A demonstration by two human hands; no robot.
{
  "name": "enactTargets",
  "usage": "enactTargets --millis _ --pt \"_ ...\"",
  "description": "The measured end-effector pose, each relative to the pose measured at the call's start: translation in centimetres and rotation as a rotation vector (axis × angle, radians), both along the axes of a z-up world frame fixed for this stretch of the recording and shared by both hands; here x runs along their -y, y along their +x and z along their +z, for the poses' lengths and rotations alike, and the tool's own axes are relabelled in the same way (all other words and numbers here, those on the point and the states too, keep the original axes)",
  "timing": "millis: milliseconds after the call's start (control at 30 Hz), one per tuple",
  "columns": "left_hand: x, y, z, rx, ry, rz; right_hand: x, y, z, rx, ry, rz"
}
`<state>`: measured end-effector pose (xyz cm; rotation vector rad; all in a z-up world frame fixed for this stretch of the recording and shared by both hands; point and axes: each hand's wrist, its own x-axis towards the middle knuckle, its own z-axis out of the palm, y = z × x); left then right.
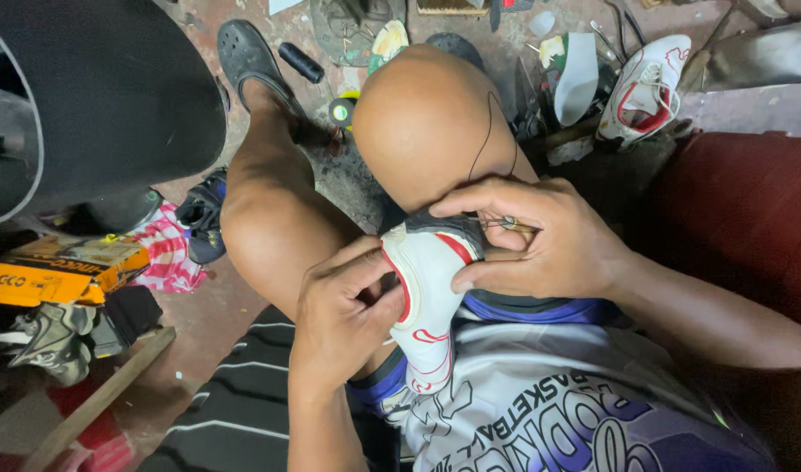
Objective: The person sits on the floor and sews the sole of a white and red sneaker using a needle and black thread. They repeatedly push the needle through the shoe's material and pull the thread tight to secure the sole.
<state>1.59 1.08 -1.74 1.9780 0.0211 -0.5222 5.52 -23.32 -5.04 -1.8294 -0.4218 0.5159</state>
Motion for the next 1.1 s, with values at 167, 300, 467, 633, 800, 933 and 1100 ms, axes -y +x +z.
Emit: enactTargets --millis 167,300,467,633,800,933,1100 --pt "0.1 0.6 -0.5 -0.117 -0.013 -0.089 0.6 -0.3 -0.6 -0.003 0.016 0.005" --pt "0.3 0.1 -1.8 -0.236 -0.029 0.044 0.3 0.6 -0.6 0.018 0.002 0.029" --pt "1.1 -2.6 -4.4 -0.225 -0.291 0.341 0.3 0.2 -0.9 0.039 0.012 0.026" --pt "-3.4 -6.6 -4.2 0.176 0.158 0.582 0.0 -0.1 -1.2 0.024 0.039 -0.002" --pt "-9.7 -7.0 -3.7 0.238 -0.020 0.872 0.1 -0.3 -1.4 -0.038 0.071 -0.021" --pt "-8.1 -4.3 -2.8 0.138 0.159 0.851 0.1 0.2 -1.0 -0.059 0.000 -0.008" --pt "-2.4 -3.4 1.3 0.326 0.384 0.462 0.2 0.3 -0.7 -0.076 -0.035 0.005"
